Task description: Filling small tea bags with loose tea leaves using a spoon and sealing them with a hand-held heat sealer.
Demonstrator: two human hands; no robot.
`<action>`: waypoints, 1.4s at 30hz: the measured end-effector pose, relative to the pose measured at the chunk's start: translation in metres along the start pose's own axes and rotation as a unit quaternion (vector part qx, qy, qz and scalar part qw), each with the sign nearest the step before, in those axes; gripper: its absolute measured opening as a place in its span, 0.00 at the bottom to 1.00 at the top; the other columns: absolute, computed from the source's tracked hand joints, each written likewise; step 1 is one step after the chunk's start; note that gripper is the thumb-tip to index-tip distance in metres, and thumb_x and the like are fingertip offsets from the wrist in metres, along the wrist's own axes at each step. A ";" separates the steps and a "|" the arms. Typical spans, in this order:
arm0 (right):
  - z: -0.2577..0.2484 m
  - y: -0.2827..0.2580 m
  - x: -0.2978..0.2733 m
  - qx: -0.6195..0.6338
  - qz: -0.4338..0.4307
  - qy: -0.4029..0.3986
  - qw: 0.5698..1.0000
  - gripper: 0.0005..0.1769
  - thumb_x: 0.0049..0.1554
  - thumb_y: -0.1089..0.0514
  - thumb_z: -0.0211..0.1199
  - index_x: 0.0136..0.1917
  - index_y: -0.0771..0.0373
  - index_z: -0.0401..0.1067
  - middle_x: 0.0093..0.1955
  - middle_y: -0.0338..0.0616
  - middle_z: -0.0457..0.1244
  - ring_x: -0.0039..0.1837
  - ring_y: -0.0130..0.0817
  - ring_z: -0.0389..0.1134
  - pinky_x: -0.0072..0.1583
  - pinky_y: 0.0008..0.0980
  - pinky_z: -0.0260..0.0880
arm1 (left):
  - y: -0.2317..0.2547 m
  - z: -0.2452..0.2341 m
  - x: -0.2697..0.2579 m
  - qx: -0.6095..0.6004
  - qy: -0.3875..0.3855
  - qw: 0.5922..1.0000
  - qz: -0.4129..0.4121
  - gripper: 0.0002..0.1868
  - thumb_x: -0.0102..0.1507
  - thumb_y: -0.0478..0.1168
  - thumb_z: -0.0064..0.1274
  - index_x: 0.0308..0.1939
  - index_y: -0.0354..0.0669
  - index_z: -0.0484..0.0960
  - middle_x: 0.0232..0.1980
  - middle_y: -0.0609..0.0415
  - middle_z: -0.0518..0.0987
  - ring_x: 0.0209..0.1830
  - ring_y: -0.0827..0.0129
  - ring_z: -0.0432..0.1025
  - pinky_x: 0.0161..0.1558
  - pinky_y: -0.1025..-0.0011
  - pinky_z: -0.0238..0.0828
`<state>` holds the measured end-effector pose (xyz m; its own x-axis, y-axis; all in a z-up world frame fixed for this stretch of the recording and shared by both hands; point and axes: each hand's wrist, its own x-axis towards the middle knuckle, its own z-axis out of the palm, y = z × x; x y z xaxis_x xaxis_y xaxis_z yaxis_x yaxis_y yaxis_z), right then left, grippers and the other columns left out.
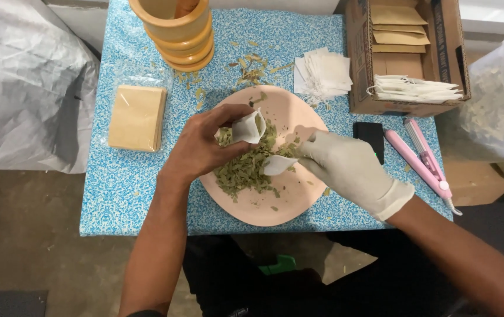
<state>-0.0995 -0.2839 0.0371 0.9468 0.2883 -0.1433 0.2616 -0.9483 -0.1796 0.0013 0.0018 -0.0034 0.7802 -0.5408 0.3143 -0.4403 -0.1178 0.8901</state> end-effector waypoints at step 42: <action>-0.084 0.032 -0.011 0.025 -0.073 0.130 0.988 0.11 0.67 0.52 0.69 0.60 0.53 0.85 0.52 0.36 0.71 0.50 0.36 0.73 0.48 0.39 0.74 | 0.004 0.004 -0.002 0.123 -0.067 0.990 -0.025 0.33 0.58 0.45 0.77 0.68 0.57 0.86 0.66 0.56 0.88 0.58 0.60 0.83 0.55 0.58 0.79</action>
<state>-0.0862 -0.3285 0.1150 0.9177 0.3710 0.1421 0.3951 -0.8899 -0.2280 -0.0040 -0.0010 -0.0023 0.7449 -0.6332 0.2102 -0.5098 -0.3370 0.7915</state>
